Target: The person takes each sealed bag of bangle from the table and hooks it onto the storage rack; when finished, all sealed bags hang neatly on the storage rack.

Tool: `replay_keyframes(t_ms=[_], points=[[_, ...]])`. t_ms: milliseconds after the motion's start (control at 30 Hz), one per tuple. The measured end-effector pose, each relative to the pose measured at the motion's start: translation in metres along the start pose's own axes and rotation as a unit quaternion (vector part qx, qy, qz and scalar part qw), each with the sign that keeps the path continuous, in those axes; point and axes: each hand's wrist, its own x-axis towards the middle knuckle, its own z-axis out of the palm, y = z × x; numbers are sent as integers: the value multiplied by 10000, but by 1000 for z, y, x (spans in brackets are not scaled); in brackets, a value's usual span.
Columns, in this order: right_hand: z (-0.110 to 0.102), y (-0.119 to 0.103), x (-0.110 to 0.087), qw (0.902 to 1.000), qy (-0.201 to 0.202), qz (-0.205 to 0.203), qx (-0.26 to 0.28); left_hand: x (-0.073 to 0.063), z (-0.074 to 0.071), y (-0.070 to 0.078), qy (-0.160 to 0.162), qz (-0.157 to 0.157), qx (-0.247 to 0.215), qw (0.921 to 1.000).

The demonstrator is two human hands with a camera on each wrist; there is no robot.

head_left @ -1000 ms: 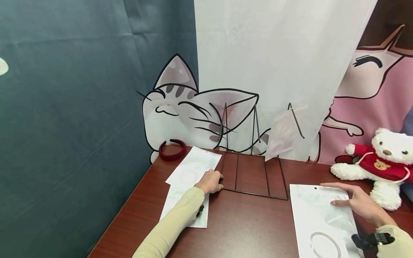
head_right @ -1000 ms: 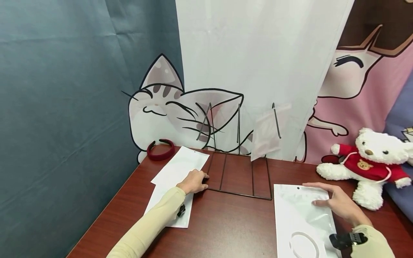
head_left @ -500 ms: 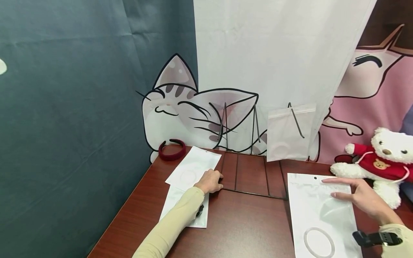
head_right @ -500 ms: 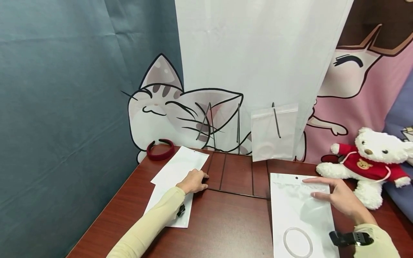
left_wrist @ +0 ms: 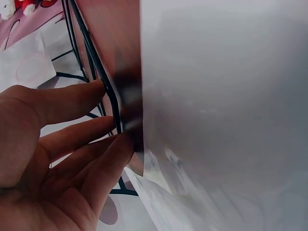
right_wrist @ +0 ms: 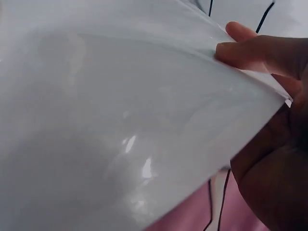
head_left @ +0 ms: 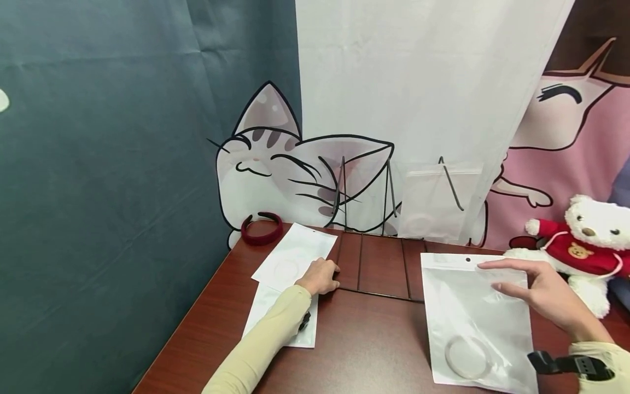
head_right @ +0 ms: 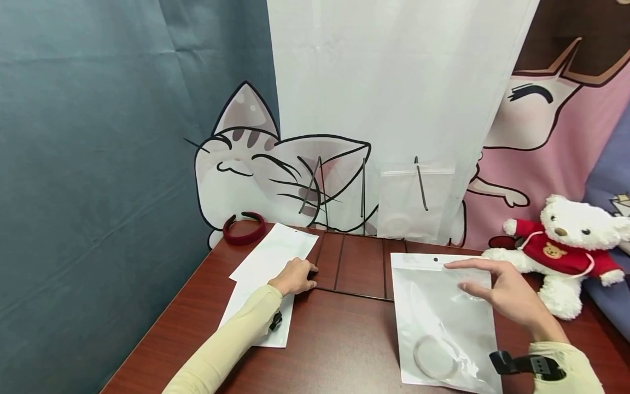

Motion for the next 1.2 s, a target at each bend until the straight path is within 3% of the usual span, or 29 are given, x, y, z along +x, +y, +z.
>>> replay_keyframes(t_ms=[233,567,867,1200], points=[[14,-40,19,9971,330,-619,305,2,-2,1,63,53,79,9999],[56,-72,46,9921,677,-911,542,-8,9,-4,74,4,14,10000],[85,-92,71,9899,940,-818,674,-10,12,-4,129,117,55,9998],[93,-98,86,9843,1434,-639,806,-4,7,1,128,113,187,9997]])
